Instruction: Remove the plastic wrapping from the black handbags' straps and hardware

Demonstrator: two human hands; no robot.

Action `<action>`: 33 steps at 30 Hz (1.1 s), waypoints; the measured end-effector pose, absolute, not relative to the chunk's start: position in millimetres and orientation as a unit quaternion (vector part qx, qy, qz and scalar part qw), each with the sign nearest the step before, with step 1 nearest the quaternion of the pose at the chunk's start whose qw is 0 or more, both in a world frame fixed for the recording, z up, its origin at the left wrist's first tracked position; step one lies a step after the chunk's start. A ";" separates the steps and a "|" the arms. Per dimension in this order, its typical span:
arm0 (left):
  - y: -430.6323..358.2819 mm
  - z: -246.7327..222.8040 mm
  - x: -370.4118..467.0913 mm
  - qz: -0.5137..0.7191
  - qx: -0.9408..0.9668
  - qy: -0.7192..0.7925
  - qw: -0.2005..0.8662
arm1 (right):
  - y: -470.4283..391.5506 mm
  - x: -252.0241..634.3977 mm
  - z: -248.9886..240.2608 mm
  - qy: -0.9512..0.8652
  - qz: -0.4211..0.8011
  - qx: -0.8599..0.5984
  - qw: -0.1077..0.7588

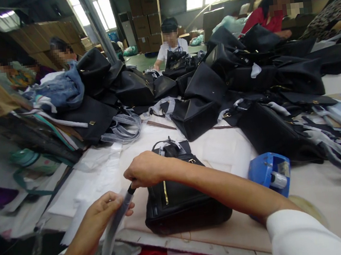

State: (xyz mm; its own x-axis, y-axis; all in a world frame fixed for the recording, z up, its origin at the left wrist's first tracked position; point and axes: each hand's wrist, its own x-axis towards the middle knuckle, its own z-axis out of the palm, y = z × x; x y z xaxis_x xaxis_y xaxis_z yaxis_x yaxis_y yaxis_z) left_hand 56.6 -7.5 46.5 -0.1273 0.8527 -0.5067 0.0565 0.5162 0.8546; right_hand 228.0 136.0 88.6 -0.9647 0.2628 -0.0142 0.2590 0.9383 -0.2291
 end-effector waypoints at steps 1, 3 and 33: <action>-6.5 47.2 58.4 0.357 0.338 0.659 0.569 | 132.3 224.4 88.6 -0.986 0.117 -0.121 0.006; -4.8 49.4 61.4 0.363 0.338 0.655 0.570 | 126.7 219.0 86.4 -0.987 0.125 -0.099 -0.005; 16.3 53.3 66.5 0.355 0.389 0.665 0.529 | 146.0 261.4 67.4 -0.958 0.179 -0.133 0.181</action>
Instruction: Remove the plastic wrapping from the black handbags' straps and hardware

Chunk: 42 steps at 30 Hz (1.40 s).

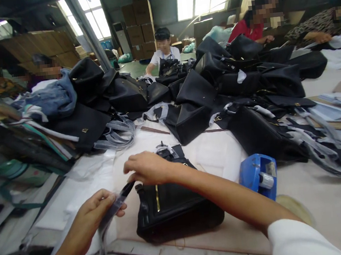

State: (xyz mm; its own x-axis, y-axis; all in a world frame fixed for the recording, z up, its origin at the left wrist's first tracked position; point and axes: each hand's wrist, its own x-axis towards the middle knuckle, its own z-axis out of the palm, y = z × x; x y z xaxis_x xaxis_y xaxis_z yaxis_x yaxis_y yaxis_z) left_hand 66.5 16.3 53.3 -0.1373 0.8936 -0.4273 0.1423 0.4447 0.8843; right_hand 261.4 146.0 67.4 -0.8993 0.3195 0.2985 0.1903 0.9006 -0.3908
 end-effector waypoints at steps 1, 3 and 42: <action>15.5 53.5 64.6 0.356 0.387 0.668 0.527 | 151.5 269.3 68.4 -0.951 0.183 -0.156 0.194; 13.5 53.7 61.4 0.355 0.381 0.670 0.529 | 160.8 281.4 65.8 -0.950 0.189 -0.162 0.190; 55.9 51.0 76.0 0.361 0.394 0.650 0.540 | 184.3 253.0 49.9 -0.983 0.159 -0.084 0.032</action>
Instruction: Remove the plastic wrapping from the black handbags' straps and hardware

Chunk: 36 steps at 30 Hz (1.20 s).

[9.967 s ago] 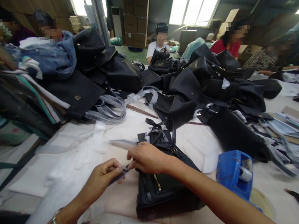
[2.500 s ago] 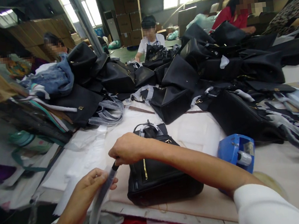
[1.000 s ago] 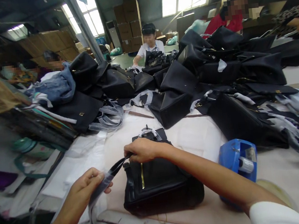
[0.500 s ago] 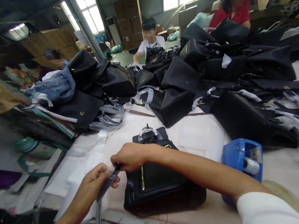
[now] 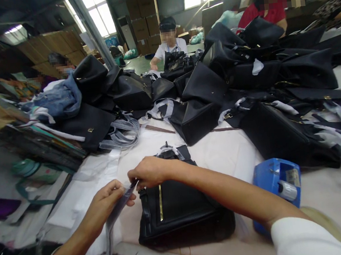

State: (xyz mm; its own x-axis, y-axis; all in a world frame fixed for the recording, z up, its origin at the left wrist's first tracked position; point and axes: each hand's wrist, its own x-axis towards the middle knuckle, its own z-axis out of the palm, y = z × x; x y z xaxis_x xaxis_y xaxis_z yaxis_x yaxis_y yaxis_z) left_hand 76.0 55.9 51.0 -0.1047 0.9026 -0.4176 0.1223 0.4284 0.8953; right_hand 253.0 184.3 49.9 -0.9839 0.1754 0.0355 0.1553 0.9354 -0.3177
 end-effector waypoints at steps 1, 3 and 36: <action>56.3 51.4 73.9 0.357 0.390 0.658 0.536 | 188.3 258.2 50.2 -0.980 0.169 -0.104 0.033; 57.6 52.0 70.6 0.353 0.383 0.672 0.526 | 195.6 267.8 50.3 -0.973 0.176 -0.146 0.035; 98.6 23.4 103.5 0.329 0.419 0.667 0.521 | 230.4 279.0 29.3 -0.873 0.477 -0.096 0.043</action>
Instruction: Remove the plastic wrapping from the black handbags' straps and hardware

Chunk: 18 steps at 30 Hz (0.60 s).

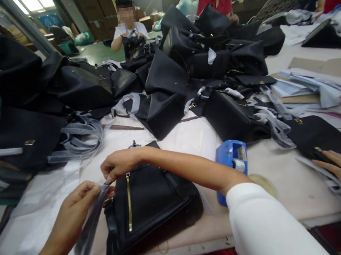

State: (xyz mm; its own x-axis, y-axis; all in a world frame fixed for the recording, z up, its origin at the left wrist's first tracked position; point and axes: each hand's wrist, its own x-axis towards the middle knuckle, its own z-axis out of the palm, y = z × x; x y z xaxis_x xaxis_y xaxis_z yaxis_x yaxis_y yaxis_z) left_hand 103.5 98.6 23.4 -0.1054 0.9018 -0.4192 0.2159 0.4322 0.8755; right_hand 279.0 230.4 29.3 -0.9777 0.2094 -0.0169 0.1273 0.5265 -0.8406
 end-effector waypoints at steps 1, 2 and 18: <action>99.1 21.5 105.4 0.336 0.424 0.663 0.517 | 228.8 275.7 29.2 -0.879 0.465 -0.100 0.037; 99.6 19.9 106.9 0.343 0.431 0.660 0.511 | 227.2 272.2 29.0 -0.884 0.454 -0.108 0.032; 118.3 11.6 102.1 0.335 0.482 0.677 0.444 | 238.1 289.4 5.3 -0.876 0.454 -0.149 0.070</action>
State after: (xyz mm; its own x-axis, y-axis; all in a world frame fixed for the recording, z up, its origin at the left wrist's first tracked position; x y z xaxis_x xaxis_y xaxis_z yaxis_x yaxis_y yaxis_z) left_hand 102.1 118.3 11.6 -0.1409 0.9504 -0.2774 0.3555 0.3101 0.8817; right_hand 289.4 238.1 5.3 -0.9458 0.3244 -0.0132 0.1976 0.5430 -0.8161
